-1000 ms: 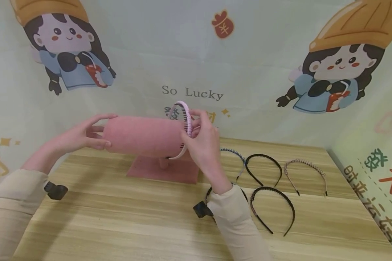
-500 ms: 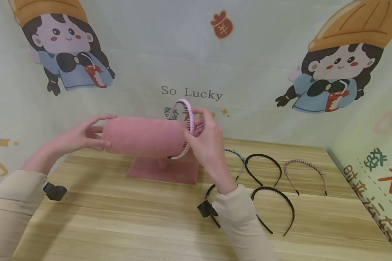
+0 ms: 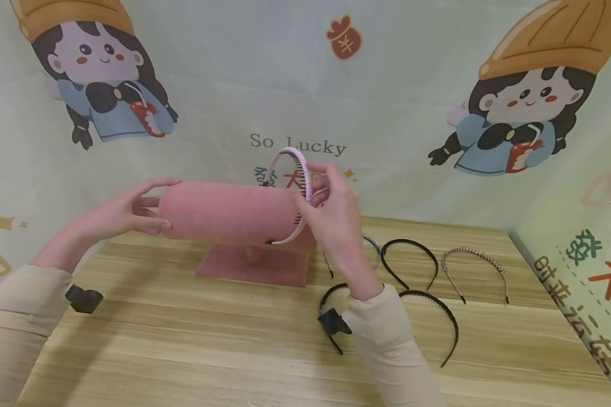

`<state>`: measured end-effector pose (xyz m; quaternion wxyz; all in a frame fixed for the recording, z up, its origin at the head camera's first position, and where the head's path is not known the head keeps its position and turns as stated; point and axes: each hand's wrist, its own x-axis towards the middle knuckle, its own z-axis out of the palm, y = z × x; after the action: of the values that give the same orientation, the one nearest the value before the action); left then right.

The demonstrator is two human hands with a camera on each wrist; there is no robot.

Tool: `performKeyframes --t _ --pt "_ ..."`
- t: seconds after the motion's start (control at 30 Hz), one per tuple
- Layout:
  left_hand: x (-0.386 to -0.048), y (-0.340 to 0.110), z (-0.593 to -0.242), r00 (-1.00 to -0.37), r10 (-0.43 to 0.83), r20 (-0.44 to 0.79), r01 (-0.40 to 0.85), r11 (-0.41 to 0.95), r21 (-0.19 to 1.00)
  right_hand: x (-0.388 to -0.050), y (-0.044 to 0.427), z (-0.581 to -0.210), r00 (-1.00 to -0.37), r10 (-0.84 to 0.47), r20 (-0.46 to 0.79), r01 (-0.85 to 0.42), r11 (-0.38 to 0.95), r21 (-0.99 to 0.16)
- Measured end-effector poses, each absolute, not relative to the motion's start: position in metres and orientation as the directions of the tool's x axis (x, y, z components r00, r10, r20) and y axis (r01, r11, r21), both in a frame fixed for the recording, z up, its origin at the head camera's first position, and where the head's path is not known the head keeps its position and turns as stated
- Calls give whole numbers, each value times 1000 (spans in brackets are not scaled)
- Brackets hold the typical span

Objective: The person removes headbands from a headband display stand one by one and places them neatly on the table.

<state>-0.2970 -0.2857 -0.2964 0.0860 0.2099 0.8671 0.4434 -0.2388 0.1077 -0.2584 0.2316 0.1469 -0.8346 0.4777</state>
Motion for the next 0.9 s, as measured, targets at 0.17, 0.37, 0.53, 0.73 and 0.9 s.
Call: performKeyframes --t 0.17,0.37,0.53,0.73,0.9 --pt "-296 -286 -295 -898 439 41 289 516 806 -237 114 -253 -837 -34 546 -492 484 -723" --pt "-295 -285 -295 -899 437 38 287 521 804 -236 119 -251 -843 -33 537 -480 495 -724" --pt "-294 -284 -294 -897 440 41 295 528 797 -236 124 -249 -840 -36 541 -488 485 -725" --pt "-293 -284 -293 -899 435 40 291 529 797 -234 131 -245 -833 -38 551 -498 482 -721" --pt "-293 -284 -294 -898 438 45 297 526 797 -233 133 -243 -826 -43 561 -506 494 -707"
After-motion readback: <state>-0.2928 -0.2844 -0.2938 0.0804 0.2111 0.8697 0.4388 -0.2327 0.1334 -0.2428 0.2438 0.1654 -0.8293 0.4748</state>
